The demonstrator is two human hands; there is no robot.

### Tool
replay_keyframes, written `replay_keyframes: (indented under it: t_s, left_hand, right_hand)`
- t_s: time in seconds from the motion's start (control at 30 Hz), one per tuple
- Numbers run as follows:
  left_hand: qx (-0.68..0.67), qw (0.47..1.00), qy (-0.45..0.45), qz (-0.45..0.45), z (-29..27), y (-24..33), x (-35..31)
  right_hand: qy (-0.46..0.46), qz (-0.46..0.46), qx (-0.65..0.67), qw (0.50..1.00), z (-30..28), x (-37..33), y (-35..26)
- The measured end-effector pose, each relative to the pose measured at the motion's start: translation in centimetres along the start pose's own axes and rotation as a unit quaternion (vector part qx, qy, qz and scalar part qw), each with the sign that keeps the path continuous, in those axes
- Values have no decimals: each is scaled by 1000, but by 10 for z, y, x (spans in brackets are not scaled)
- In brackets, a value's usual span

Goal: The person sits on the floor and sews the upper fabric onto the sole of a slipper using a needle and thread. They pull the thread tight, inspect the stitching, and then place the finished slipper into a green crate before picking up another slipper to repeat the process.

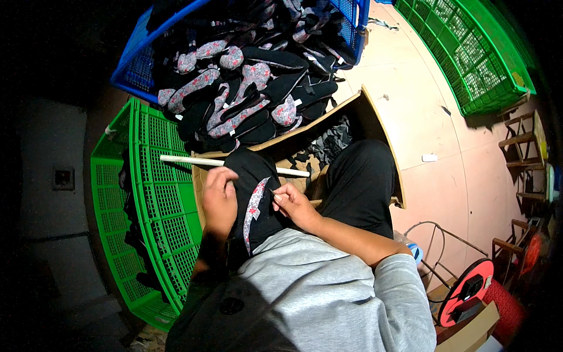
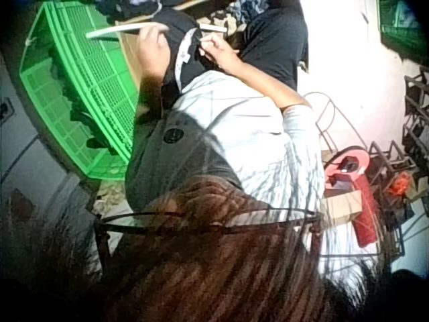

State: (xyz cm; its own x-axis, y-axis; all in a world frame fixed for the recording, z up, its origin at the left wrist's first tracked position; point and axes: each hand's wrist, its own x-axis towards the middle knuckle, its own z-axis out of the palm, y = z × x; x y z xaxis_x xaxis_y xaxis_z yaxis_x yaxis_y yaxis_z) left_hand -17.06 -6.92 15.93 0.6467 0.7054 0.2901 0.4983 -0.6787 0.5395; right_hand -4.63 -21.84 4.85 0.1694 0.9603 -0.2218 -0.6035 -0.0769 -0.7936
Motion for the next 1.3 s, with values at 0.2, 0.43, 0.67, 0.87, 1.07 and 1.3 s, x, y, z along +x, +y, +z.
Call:
replay_keyframes:
  t_s: [0.2, 0.43, 0.67, 0.87, 1.07, 1.3]
  left_hand:
    - [-72, 984, -163, -26, -1, 14, -5]
    - [-5, 977, -213, -30, 5, 26, -16]
    - [3, 977, -209, -32, 9, 25, -17]
    - [0, 978, -207, -33, 10, 25, -18]
    - [-3, 979, -201, -35, 10, 25, -19]
    - [-7, 979, -199, -41, 10, 25, -19]
  right_hand:
    - [1, -6, -2, 1000, 1, 1, -2]
    - [26, -39, -97, 994, -1, 0, 2]
    - [64, -98, -262, 958, -1, 2, 8]
    - [79, -148, -373, 913, 1, 1, -1]
    - [83, -160, -392, 902, 4, 1, -4]
    - [92, -163, -411, 892, 5, -1, -7]
